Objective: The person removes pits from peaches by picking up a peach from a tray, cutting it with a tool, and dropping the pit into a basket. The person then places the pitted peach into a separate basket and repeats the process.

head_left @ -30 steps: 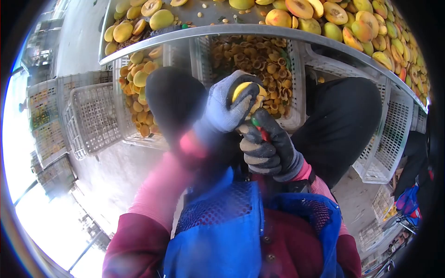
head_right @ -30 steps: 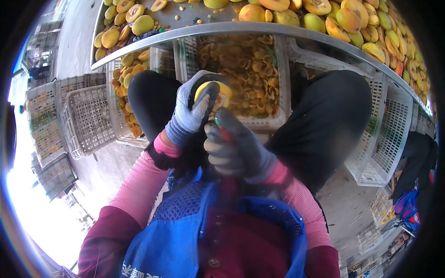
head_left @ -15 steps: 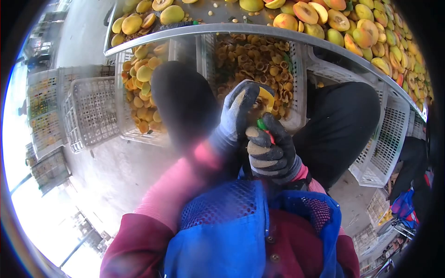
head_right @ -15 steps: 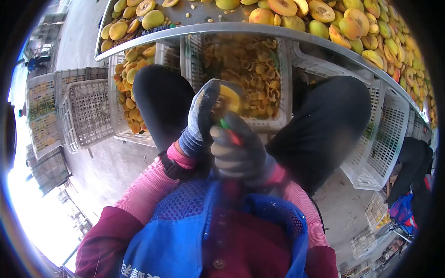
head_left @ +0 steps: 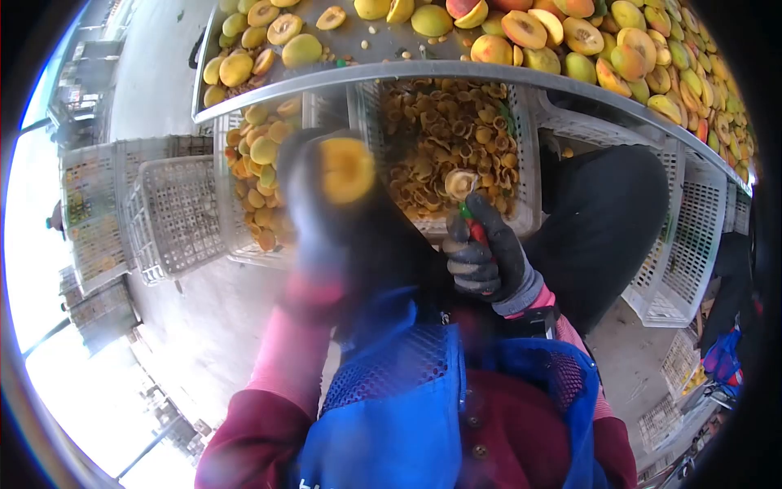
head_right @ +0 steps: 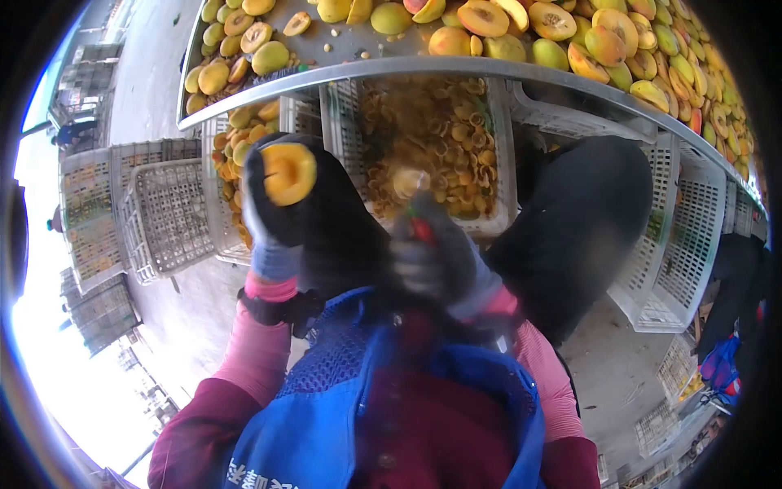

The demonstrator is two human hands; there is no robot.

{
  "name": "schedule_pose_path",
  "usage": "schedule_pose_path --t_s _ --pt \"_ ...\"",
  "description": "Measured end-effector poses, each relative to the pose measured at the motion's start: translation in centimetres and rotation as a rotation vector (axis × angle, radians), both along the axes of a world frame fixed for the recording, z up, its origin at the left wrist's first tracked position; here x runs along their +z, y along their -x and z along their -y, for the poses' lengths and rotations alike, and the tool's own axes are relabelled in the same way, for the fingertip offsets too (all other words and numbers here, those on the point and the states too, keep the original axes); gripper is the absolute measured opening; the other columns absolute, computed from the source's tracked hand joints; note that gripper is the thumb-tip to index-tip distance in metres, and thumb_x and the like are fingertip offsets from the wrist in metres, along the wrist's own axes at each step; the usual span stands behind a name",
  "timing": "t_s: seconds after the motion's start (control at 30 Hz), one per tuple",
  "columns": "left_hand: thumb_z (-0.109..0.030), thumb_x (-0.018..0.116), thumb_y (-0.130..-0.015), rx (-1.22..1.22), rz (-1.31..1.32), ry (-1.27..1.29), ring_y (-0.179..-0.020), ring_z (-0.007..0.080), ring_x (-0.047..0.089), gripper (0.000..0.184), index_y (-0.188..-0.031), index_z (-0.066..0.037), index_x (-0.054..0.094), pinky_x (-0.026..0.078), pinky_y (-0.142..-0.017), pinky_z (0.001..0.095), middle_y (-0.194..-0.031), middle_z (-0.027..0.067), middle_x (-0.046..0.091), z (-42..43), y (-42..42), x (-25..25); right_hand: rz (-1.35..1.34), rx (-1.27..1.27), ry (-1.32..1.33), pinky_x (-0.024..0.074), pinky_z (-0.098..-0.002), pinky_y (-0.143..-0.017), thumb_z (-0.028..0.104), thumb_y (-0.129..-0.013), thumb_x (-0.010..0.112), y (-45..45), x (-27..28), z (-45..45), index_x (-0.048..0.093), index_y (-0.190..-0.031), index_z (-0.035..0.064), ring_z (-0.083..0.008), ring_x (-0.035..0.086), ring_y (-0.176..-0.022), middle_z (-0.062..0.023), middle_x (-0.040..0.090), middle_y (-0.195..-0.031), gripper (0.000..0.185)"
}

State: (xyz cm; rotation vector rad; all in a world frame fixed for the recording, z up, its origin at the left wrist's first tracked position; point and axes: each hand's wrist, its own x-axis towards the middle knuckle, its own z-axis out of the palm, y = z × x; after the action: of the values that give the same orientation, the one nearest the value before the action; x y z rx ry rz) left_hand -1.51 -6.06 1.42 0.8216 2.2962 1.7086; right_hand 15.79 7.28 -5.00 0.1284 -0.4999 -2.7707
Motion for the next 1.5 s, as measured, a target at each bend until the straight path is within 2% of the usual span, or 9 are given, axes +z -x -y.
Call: schedule_pose_path --t_s 0.07,0.17,0.23,0.57,0.77,0.83,1.03,1.17,1.5 --pt "-0.012 0.056 -0.087 0.037 -0.560 0.206 -0.095 0.0206 0.058 0.030 -0.113 0.004 0.054 0.047 -0.087 0.0316 -0.108 0.0127 0.059 4.5 3.7 -0.4 0.056 0.024 -0.063 0.0271 -0.0201 -0.029 0.052 -0.097 0.032 -0.2 1.0 -0.4 0.058 -0.088 0.0077 -0.0064 0.032 -0.038 0.0025 0.036 -0.055 0.052" --pt "-0.018 0.061 -0.088 0.310 0.147 0.069 -0.093 0.0207 0.060 0.033 -0.113 0.003 0.057 0.050 -0.082 0.0302 -0.107 0.0145 0.060 12.3 10.7 -1.8 0.077 0.035 -0.042 0.0272 -0.0209 -0.030 0.051 -0.097 0.033 -0.2 0.8 -1.2 0.058 -0.089 0.0078 -0.0072 0.032 -0.040 0.0019 0.036 -0.055 0.051" --pt "-0.038 0.059 -0.087 0.481 -0.409 1.050 -0.087 0.0235 0.061 0.042 -0.112 -0.004 0.060 0.047 -0.080 0.0322 -0.099 0.0140 0.063 12.4 12.3 -1.9 0.089 0.047 -0.017 0.0273 -0.0213 -0.031 0.050 -0.097 0.033 0.2 0.2 -1.2 0.058 -0.088 0.0080 -0.0074 0.032 -0.040 0.0017 0.035 -0.055 0.050" --pt "-0.053 0.068 -0.072 0.048 -0.695 1.333 -0.096 0.0341 0.061 0.066 -0.117 -0.006 0.054 0.047 -0.085 0.0404 -0.100 0.0198 0.063 -8.9 22.9 -2.9 0.500 0.104 -0.691 0.0260 -0.0220 -0.035 0.053 -0.093 0.043 2.2 1.5 -1.9 0.051 -0.084 0.0092 -0.0076 0.034 -0.039 0.0018 0.039 -0.054 0.046" --pt "-0.009 0.064 -0.084 -0.153 0.112 0.208 -0.059 0.0039 0.052 0.027 -0.107 -0.002 0.051 0.042 -0.053 0.0191 -0.082 0.0034 0.060 -9.4 16.4 1.4 0.471 -0.004 -0.729 0.0278 -0.0227 -0.035 0.053 -0.092 0.045 2.8 2.6 -3.5 0.051 -0.084 0.0081 -0.0086 0.036 -0.039 0.0008 0.041 -0.054 0.046" --pt "-0.003 0.064 -0.076 -0.330 0.184 0.019 -0.082 0.0175 0.059 0.036 -0.108 0.002 0.048 0.050 -0.076 0.0293 -0.094 0.0122 0.059 -8.8 8.4 2.8 0.339 -0.045 -0.680 0.0287 -0.0229 -0.035 0.052 -0.092 0.046 3.2 4.9 -4.4 0.052 -0.086 0.0076 -0.0094 0.038 -0.040 0.0003 0.042 -0.055 0.046" --pt "0.005 0.075 -0.056 -0.440 -0.050 -0.011 -0.108 0.0272 0.052 0.076 -0.122 0.001 0.037 0.046 -0.089 0.0378 -0.119 0.0174 0.047 -7.3 1.0 -0.9 0.459 -0.043 -0.877 0.0317 -0.0215 -0.036 0.036 -0.091 0.056 6.1 6.3 -4.8 0.053 -0.103 0.0068 -0.0061 0.040 -0.040 0.0015 0.048 -0.062 0.032" --pt "-0.015 0.067 -0.079 -0.494 0.297 -0.046 -0.115 0.0282 0.049 0.069 -0.135 0.003 0.031 0.044 -0.093 0.0378 -0.131 0.0202 0.042 -6.4 0.2 -0.1 0.379 -0.297 -0.870 0.0349 -0.0230 -0.037 0.020 -0.086 0.065 5.4 4.5 -3.9 0.055 -0.102 0.0036 -0.0080 0.045 -0.043 -0.0015 0.054 -0.066 0.025" --pt "-0.028 0.046 -0.096 -0.192 0.532 0.109 -0.072 0.0155 0.058 0.035 -0.105 0.004 0.057 0.047 -0.066 0.0262 -0.087 0.0096 0.060 -6.0 -1.4 -0.1 0.358 -0.470 -1.996 0.0420 -0.0309 -0.059 0.018 -0.085 0.062 4.2 2.5 -2.2 0.053 -0.092 0.0020 -0.0117 0.050 -0.065 -0.0043 0.055 -0.074 0.020"
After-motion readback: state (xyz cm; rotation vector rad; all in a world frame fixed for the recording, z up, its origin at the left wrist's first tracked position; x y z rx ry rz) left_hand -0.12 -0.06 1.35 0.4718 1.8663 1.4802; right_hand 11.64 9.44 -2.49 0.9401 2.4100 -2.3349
